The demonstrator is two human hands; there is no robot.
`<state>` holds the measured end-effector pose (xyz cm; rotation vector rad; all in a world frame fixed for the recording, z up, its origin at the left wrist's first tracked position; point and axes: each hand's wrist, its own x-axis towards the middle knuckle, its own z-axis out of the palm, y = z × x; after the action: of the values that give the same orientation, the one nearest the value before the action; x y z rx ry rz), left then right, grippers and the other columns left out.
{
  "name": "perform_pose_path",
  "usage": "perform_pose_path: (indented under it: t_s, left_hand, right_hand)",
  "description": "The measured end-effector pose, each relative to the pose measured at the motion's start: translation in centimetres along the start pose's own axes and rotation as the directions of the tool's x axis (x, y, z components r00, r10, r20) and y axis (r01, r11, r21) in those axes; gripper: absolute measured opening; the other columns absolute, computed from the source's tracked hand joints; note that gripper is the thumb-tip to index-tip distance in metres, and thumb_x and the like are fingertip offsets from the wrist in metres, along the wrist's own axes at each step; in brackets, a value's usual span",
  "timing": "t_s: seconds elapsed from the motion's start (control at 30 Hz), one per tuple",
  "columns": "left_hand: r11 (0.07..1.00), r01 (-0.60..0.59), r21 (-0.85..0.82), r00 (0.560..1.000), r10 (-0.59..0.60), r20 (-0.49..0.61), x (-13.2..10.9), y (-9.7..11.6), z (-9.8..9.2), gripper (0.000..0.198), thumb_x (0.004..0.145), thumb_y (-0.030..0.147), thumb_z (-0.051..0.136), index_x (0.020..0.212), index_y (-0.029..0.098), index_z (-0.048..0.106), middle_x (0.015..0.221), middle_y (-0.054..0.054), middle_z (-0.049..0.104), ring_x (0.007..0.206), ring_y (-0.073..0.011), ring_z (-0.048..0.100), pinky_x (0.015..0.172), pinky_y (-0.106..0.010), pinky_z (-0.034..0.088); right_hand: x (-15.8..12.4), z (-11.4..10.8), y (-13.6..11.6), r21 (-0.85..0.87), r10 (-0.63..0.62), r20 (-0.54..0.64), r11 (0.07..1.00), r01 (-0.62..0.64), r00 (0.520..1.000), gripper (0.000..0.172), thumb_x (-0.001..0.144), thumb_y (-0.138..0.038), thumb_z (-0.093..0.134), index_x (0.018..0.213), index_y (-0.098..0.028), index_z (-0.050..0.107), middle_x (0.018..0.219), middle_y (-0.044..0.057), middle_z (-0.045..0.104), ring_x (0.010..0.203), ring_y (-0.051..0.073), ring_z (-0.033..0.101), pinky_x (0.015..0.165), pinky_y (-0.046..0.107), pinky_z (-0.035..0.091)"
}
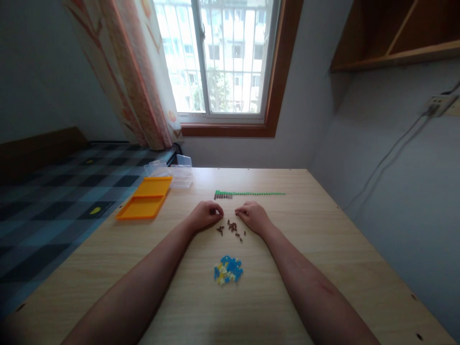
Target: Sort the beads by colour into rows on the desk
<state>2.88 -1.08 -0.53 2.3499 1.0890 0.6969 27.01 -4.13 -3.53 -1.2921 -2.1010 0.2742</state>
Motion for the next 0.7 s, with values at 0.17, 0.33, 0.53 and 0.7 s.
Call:
perform_pose_path:
  t_s: [0.17,0.33,0.53,0.7]
  left_hand:
    - [1.000,-0.013,-0.014,1.000,0.013,0.024,0.2,0.0,-0.1,0.008,0.073,0.017,0.071,0.077,0.020,0.078,0.071,0.001,0.069,0.063,-0.0123,0.056,0.062,-0.022,0.042]
    - [0.999,0.000,-0.032,0.999,0.001,0.039,0.5,-0.1,-0.1,0.009,0.072,0.016,0.069,0.076,0.019,0.077,0.073,0.000,0.070,0.064,-0.0127,0.057,0.062,-0.023,0.042]
    - [0.999,-0.010,-0.043,0.999,0.012,0.036,0.6,-0.2,0.0,0.010,0.072,0.017,0.069,0.077,0.019,0.077,0.076,0.000,0.071,0.065,-0.0132,0.058,0.063,-0.023,0.043]
    - [0.999,-0.032,-0.035,0.999,0.033,0.036,0.6,-0.3,0.1,0.009,0.072,0.016,0.069,0.076,0.019,0.076,0.076,0.000,0.071,0.067,-0.0135,0.059,0.064,-0.023,0.043]
  right_hand:
    - [-0.5,-1.0,-0.6,0.200,0.033,-0.018,0.979,-0.029,0.999,0.018,0.089,-0.030,0.064,0.092,-0.020,0.079,0.080,0.006,0.070,0.072,0.017,0.058,0.069,0.030,0.044]
    - [-1.1,-2.2,-0.7,0.399,-0.003,0.104,0.916,-0.038,0.995,0.020,0.087,-0.032,0.065,0.086,-0.017,0.078,0.082,0.007,0.072,0.076,0.018,0.062,0.070,0.029,0.047]
    - [-1.1,-2.6,-0.8,0.410,-0.045,0.211,0.911,-0.047,0.976,0.018,0.083,-0.028,0.067,0.092,-0.019,0.080,0.079,0.005,0.068,0.068,0.015,0.057,0.061,0.025,0.043]
    - [-1.4,-2.8,-1.8,0.343,-0.086,0.274,0.939,-0.014,0.958,0.021,0.084,-0.024,0.064,0.097,-0.022,0.080,0.077,0.004,0.066,0.064,0.012,0.056,0.060,0.024,0.042]
